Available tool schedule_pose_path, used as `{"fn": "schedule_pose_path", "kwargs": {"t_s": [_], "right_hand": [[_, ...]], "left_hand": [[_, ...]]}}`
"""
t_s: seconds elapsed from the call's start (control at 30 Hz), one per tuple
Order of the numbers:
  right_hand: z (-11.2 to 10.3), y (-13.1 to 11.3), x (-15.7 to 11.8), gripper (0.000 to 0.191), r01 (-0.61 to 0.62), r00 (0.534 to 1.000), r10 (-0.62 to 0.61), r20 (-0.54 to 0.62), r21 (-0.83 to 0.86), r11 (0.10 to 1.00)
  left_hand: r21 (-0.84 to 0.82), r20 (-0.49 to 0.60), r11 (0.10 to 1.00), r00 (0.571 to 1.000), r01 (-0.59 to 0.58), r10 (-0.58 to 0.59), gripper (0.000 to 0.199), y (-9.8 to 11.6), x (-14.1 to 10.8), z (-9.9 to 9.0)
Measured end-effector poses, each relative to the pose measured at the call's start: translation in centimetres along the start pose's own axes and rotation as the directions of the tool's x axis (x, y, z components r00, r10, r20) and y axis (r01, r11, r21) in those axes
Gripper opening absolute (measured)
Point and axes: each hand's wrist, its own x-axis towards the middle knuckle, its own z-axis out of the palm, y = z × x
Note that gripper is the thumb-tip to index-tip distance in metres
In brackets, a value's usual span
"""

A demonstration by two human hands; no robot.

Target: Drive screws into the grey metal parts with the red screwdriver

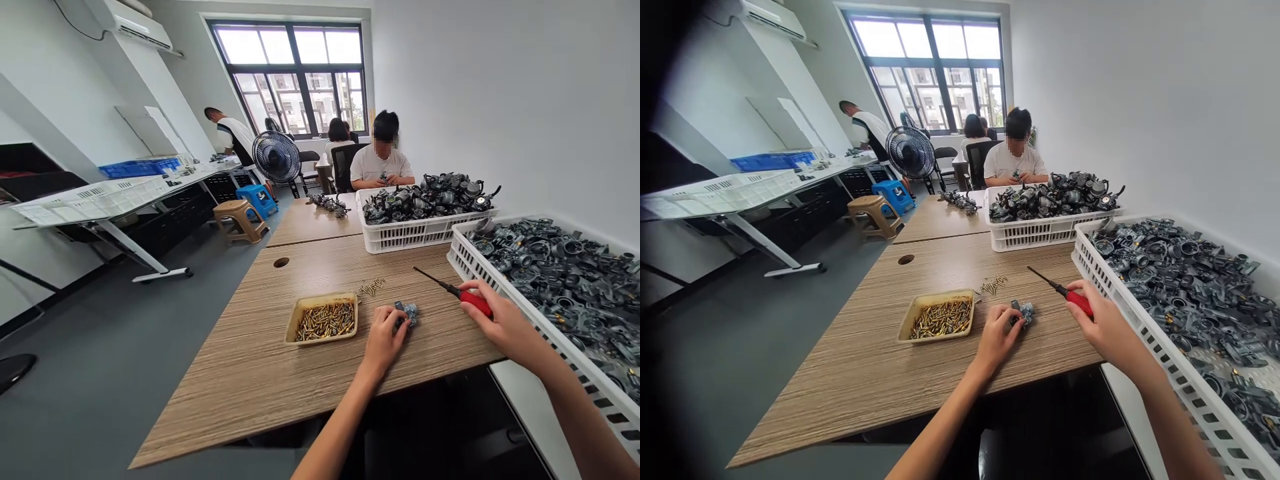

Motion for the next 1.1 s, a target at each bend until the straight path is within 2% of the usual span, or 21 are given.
{"fn": "schedule_pose_path", "kwargs": {"t_s": [0.1,0.27,0.67,0.83,1.1], "right_hand": [[-0.7,-0.2,-0.7,0.029,0.046,0.995,-0.043,0.094,-0.027,0.999],[-0.6,-0.1,-1.0,0.029,0.176,0.96,-0.172,0.222,0.002,0.984],[1.5,0.2,-1.2,0.03,0.264,0.946,-0.251,0.206,-0.038,0.964],[1.8,0.4,-1.0,0.032,0.274,0.936,-0.256,0.242,-0.042,0.961],[1.8,-0.4,-1.2,0.033,0.27,0.945,-0.251,0.211,-0.069,0.96]], "left_hand": [[-0.026,0.011,1.0,1.0,-0.005,0.005,0.008,-0.1,-0.1,0.0],[-0.043,0.001,0.999,1.0,-0.024,0.024,0.01,-0.1,0.0,-0.1],[0.022,-0.019,1.0,1.0,-0.01,0.011,0.008,-0.1,-0.1,-0.1],[0.032,-0.017,0.999,1.0,0.005,-0.004,0.008,0.1,-0.2,-0.1],[0.055,-0.007,0.998,1.0,0.002,-0.002,0.012,0.0,-0.3,-0.1]]}}
